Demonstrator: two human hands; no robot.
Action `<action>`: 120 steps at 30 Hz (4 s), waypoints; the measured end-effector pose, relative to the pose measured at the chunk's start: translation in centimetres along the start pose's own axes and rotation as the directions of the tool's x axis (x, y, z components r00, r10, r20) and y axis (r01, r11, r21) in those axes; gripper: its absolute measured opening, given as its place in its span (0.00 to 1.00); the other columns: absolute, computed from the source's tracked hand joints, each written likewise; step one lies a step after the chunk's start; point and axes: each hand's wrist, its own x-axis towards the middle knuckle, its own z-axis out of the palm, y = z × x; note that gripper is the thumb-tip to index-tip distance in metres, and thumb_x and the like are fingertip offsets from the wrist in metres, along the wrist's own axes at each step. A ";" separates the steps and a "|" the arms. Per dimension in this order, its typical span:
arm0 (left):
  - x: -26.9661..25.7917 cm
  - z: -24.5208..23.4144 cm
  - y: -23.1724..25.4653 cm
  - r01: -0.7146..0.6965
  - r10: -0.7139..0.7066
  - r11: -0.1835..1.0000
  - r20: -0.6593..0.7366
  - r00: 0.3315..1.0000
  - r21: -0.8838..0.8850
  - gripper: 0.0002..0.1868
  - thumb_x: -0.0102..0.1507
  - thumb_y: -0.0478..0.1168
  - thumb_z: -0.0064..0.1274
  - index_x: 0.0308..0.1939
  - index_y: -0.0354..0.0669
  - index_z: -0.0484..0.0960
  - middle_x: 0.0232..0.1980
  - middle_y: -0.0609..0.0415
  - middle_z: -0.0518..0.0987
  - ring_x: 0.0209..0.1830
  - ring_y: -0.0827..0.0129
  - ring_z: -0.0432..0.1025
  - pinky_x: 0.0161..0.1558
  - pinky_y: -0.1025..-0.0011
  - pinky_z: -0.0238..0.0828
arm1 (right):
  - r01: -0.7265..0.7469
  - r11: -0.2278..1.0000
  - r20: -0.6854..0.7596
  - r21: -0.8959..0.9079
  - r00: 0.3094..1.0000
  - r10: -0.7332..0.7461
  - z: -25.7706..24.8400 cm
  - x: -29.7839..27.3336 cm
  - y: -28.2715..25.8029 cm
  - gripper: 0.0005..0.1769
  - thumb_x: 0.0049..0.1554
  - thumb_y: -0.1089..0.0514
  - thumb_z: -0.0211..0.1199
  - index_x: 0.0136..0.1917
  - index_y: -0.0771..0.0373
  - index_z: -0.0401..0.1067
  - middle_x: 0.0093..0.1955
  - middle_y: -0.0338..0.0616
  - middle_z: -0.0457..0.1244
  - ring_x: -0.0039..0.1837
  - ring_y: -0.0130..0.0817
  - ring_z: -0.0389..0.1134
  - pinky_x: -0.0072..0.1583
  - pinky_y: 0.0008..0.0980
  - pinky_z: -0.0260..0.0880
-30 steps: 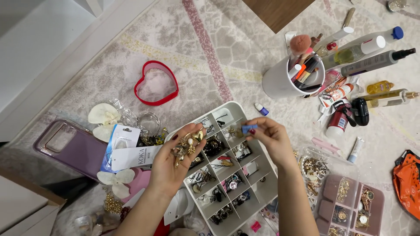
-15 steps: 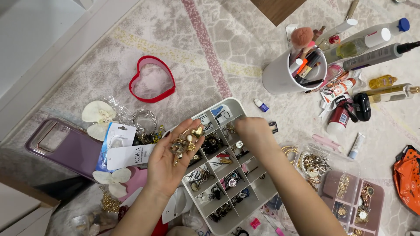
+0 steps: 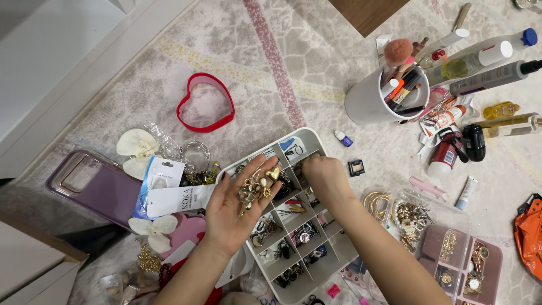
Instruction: Organizing various pieces of jewelry and hair accessories into divided plastic storage containers.
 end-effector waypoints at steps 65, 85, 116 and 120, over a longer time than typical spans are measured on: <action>-3.4 0.0 -5.7 0.154 -0.077 0.967 -0.345 0.935 0.203 0.33 0.66 0.38 0.39 0.74 0.20 0.60 0.81 0.28 0.58 0.85 0.41 0.50 0.80 0.50 0.46 | -0.607 0.243 -0.013 0.757 0.357 0.934 -3.1 -30.6 7.2 0.13 0.59 0.68 0.62 0.58 0.67 0.74 0.53 0.52 0.70 0.51 0.39 0.75 0.49 0.33 0.75; -1.7 -0.9 -1.9 -0.007 0.012 0.999 -0.105 0.994 0.043 0.30 0.72 0.43 0.29 0.73 0.24 0.60 0.78 0.31 0.59 0.81 0.47 0.53 0.79 0.52 0.47 | -0.392 0.857 0.087 0.333 0.918 0.386 1.0 0.5 -2.4 0.06 0.52 0.61 0.61 0.36 0.58 0.79 0.37 0.48 0.70 0.41 0.46 0.74 0.42 0.42 0.73; -1.9 1.1 -2.8 0.192 -0.169 0.967 -0.140 0.976 0.168 0.33 0.73 0.51 0.29 0.76 0.33 0.62 0.76 0.41 0.67 0.73 0.61 0.63 0.71 0.62 0.57 | 0.041 0.264 -0.131 0.964 0.934 0.332 -11.6 -6.8 -5.9 0.14 0.52 0.65 0.71 0.52 0.62 0.75 0.48 0.43 0.64 0.48 0.34 0.71 0.49 0.31 0.74; -2.0 0.9 -3.4 0.218 -0.188 0.954 -0.156 0.970 0.206 0.30 0.72 0.46 0.31 0.75 0.32 0.63 0.75 0.42 0.68 0.74 0.61 0.63 0.73 0.62 0.55 | 0.105 0.344 -0.223 0.933 0.919 0.324 -10.4 -7.5 -5.7 0.10 0.54 0.65 0.70 0.50 0.62 0.75 0.48 0.42 0.65 0.50 0.35 0.70 0.49 0.31 0.72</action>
